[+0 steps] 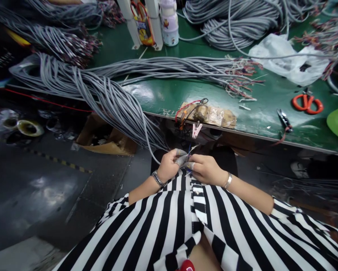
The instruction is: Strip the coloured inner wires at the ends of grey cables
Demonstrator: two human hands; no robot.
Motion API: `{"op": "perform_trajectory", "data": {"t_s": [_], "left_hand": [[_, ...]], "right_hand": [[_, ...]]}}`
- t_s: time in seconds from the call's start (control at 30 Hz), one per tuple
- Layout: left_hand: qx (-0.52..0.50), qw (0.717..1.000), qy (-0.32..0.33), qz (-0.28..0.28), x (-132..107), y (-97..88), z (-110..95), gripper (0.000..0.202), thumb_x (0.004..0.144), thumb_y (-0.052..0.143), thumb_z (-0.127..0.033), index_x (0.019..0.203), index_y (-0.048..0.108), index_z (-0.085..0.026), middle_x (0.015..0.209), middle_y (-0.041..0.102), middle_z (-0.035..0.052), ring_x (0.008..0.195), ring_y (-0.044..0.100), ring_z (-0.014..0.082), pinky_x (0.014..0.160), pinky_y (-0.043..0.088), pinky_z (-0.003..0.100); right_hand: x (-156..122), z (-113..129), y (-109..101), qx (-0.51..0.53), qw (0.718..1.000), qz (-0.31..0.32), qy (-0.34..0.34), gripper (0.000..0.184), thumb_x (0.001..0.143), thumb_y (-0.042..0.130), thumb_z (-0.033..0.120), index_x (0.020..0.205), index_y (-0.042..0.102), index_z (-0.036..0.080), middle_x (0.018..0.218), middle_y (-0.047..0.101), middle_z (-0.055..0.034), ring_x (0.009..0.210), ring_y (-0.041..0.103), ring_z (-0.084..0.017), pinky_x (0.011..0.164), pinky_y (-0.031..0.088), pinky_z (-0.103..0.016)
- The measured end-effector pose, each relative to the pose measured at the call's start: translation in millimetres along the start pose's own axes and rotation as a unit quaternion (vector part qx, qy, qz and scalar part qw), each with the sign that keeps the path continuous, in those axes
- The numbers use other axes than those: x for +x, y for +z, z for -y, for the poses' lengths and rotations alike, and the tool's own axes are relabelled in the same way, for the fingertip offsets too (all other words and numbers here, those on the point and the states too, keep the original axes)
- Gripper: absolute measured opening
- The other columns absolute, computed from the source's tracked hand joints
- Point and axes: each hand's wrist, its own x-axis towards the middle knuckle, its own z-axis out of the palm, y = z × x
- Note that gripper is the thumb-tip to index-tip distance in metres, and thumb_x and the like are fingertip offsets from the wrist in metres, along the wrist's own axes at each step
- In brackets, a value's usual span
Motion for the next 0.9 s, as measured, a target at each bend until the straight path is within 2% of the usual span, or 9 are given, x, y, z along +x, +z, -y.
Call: {"op": "perform_trajectory", "data": {"t_s": [0.1, 0.27, 0.37, 0.47, 0.57, 0.6, 0.67, 0.77, 0.9], "left_hand": [[0.017, 1.0, 0.019, -0.004, -1, -1.3, 2, 0.015, 0.08, 0.07, -0.025, 0.092, 0.07, -0.015, 0.089, 0.073, 0.0056, 0.078, 0.068, 0.0154, 0.075, 0.056, 0.027], [0.063, 0.995, 0.082, -0.014, -5, -7.0, 5, 0.014, 0.084, 0.067, -0.026, 0.093, 0.072, -0.017, 0.087, 0.071, 0.0058, 0.081, 0.067, 0.0163, 0.076, 0.054, 0.027], [0.101, 0.986, 0.132, 0.008, -8, -8.1, 4, 0.013, 0.084, 0.066, -0.025, 0.093, 0.072, -0.018, 0.083, 0.069, 0.0053, 0.078, 0.065, 0.0159, 0.074, 0.052, 0.027], [0.118, 0.979, 0.161, 0.031, -9, -8.2, 4, 0.012, 0.083, 0.068, -0.024, 0.092, 0.072, -0.018, 0.081, 0.067, 0.005, 0.075, 0.062, 0.0154, 0.072, 0.05, 0.027], [0.128, 0.977, 0.167, 0.038, -9, -8.5, 5, 0.011, 0.082, 0.069, -0.024, 0.091, 0.072, -0.018, 0.079, 0.067, 0.0046, 0.072, 0.061, 0.0149, 0.071, 0.05, 0.027], [0.13, 0.978, 0.161, 0.036, -8, -8.8, 5, 0.011, 0.083, 0.068, -0.023, 0.091, 0.072, -0.018, 0.08, 0.068, 0.0049, 0.073, 0.062, 0.015, 0.071, 0.05, 0.027], [0.123, 0.982, 0.138, 0.022, -7, -9.4, 5, 0.012, 0.083, 0.067, -0.022, 0.092, 0.071, -0.017, 0.084, 0.07, 0.006, 0.077, 0.064, 0.0158, 0.075, 0.052, 0.028], [0.081, 0.993, 0.081, -0.012, -5, -10.4, 5, 0.013, 0.083, 0.067, -0.025, 0.092, 0.07, -0.016, 0.088, 0.072, 0.0066, 0.079, 0.066, 0.0159, 0.075, 0.054, 0.027], [0.024, 0.999, 0.028, -0.039, -4, -11.5, 6, 0.019, 0.085, 0.066, -0.031, 0.094, 0.069, -0.015, 0.086, 0.072, 0.0054, 0.073, 0.066, 0.0143, 0.07, 0.054, 0.025]], "right_hand": [[2, 1, -5, 0.028, 1.0, 0.005, 0.012, 0.015, 0.092, 0.052, 0.024, 0.093, 0.066, 0.019, 0.093, 0.067, -0.0089, 0.076, 0.062, -0.016, 0.066, 0.049, -0.027], [7, -4, -11, 0.065, 0.96, -0.149, 0.228, 0.016, 0.089, 0.057, 0.03, 0.1, 0.066, 0.022, 0.09, 0.07, -0.0076, 0.081, 0.066, -0.02, 0.075, 0.052, -0.033], [13, -13, -9, 0.101, 0.929, -0.147, 0.324, 0.018, 0.082, 0.066, 0.034, 0.095, 0.064, 0.022, 0.089, 0.072, -0.0074, 0.082, 0.067, -0.022, 0.076, 0.052, -0.035], [21, -22, -2, 0.239, 0.893, -0.124, 0.361, 0.026, 0.073, 0.075, 0.036, 0.089, 0.06, 0.022, 0.087, 0.072, -0.0062, 0.08, 0.068, -0.022, 0.075, 0.054, -0.036], [25, -21, 4, 0.338, 0.854, -0.155, 0.363, 0.026, 0.07, 0.075, 0.035, 0.084, 0.058, 0.021, 0.082, 0.07, -0.0038, 0.076, 0.068, -0.02, 0.071, 0.055, -0.034], [24, -19, 4, 0.331, 0.858, -0.172, 0.353, 0.023, 0.072, 0.073, 0.034, 0.084, 0.059, 0.021, 0.081, 0.07, -0.0037, 0.075, 0.068, -0.019, 0.07, 0.055, -0.034], [19, -13, 3, 0.26, 0.9, -0.176, 0.301, 0.012, 0.076, 0.069, 0.03, 0.083, 0.063, 0.021, 0.082, 0.071, -0.0045, 0.075, 0.067, -0.019, 0.072, 0.054, -0.033], [9, -3, 2, 0.138, 0.97, -0.084, 0.183, 0.006, 0.077, 0.064, 0.02, 0.079, 0.069, 0.022, 0.079, 0.073, -0.0053, 0.075, 0.067, -0.02, 0.072, 0.051, -0.032], [2, 5, 0, 0.111, 0.986, -0.013, 0.123, 0.008, 0.078, 0.062, 0.019, 0.075, 0.069, 0.022, 0.072, 0.071, -0.0039, 0.066, 0.064, -0.017, 0.065, 0.049, -0.029]]}}
